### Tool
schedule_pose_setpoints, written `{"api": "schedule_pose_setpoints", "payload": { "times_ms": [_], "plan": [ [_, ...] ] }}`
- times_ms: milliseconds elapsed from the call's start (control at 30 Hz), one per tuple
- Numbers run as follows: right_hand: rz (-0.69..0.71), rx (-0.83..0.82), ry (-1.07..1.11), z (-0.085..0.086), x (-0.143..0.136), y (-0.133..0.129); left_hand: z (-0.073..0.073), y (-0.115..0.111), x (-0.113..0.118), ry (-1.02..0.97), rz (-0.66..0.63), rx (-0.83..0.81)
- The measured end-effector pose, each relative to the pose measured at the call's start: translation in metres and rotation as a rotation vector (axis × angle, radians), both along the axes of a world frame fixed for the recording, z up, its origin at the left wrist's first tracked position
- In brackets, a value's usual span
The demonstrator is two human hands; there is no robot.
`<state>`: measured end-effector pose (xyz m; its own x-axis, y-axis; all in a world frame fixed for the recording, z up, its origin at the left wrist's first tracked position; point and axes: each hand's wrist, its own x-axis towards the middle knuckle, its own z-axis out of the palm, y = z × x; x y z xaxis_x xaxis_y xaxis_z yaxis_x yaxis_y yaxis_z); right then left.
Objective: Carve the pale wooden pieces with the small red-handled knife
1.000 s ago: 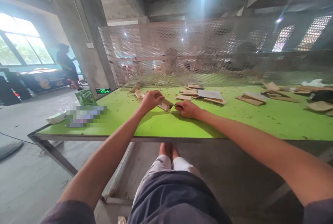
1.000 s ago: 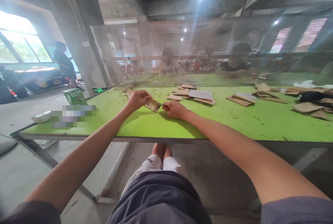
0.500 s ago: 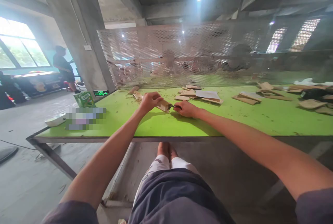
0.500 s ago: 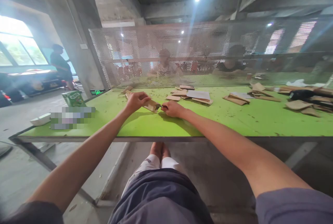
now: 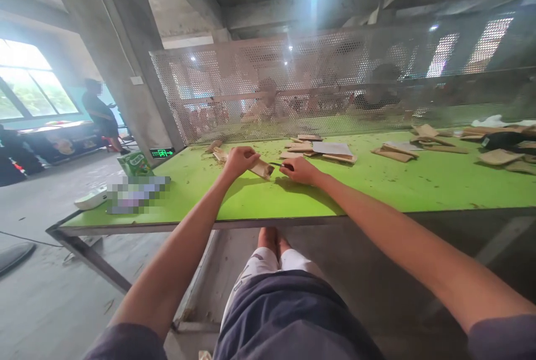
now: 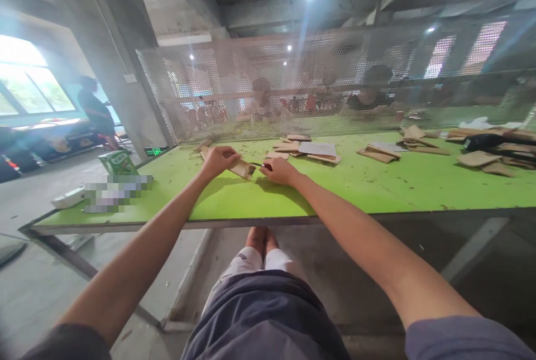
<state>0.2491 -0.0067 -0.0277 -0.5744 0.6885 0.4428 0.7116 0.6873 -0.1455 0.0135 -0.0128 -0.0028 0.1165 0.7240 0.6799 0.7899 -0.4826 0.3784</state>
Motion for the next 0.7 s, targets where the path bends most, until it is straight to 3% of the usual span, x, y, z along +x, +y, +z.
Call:
{"api": "schedule_pose_setpoints", "payload": {
  "times_ms": [200,467,700],
  "plan": [
    [-0.104,0.082,0.048,-0.004,0.009,0.006,-0.001,0.001,-0.002,-0.139,0.157,-0.061],
    [-0.106,0.074,-0.04,-0.009,0.001,0.004,-0.019,0.004,-0.006,-0.014,0.191,0.008],
    [-0.131,0.08,-0.187,-0.01,-0.001,0.002,-0.02,0.002,-0.004,0.039,0.119,-0.022]
  ]
}}
